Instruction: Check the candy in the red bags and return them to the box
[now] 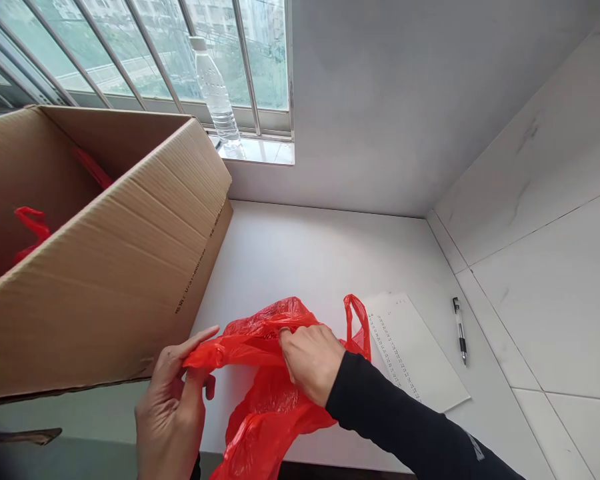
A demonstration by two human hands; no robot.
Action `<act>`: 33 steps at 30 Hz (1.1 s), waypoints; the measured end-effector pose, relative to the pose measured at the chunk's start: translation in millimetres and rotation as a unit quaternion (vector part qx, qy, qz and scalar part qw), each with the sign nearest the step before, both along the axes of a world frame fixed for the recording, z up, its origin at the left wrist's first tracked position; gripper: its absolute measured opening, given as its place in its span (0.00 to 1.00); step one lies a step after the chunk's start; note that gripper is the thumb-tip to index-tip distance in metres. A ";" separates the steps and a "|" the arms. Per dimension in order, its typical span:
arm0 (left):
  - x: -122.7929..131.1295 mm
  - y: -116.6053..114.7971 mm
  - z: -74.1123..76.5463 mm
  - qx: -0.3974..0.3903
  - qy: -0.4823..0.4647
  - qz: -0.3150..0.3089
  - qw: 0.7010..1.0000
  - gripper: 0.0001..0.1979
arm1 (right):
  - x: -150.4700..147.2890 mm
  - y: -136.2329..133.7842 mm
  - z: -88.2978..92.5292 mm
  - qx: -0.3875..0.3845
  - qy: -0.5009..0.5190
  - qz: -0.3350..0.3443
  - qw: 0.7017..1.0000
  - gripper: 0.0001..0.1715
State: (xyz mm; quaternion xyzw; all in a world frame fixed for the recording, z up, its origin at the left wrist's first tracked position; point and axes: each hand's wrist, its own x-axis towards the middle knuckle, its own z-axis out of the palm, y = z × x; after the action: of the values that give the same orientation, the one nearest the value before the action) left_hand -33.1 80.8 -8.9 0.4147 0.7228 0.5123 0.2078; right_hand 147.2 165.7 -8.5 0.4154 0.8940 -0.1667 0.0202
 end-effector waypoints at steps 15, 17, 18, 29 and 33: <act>-6.7 -7.8 -8.7 -0.020 -0.055 -0.058 0.997 0.16 | -16.3 43.5 -29.3 -0.013 0.049 -0.053 0.997 0.12; -8.2 -9.4 -9.6 -0.023 -0.059 -0.076 0.995 0.14 | -14.7 42.9 -26.6 -0.011 0.067 -0.046 0.997 0.12; -8.1 -9.9 -8.7 -0.022 -0.061 -0.082 0.995 0.14 | -13.2 41.2 -23.9 -0.011 0.074 -0.042 0.996 0.13; 6.1 3.9 5.1 -0.052 -0.116 -0.013 0.992 0.15 | 20.4 9.1 -21.0 -0.045 0.194 -0.036 0.979 0.20; 3.1 9.8 1.9 -0.018 -0.121 0.005 0.992 0.12 | 20.1 13.2 -14.8 -0.036 0.152 -0.035 0.987 0.16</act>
State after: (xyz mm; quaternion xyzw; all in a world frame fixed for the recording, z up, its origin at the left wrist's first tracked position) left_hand -30.0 90.6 -7.1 0.3426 0.7033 0.5467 0.2985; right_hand 167.2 178.8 -23.3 0.4150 0.8650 -0.2611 -0.1067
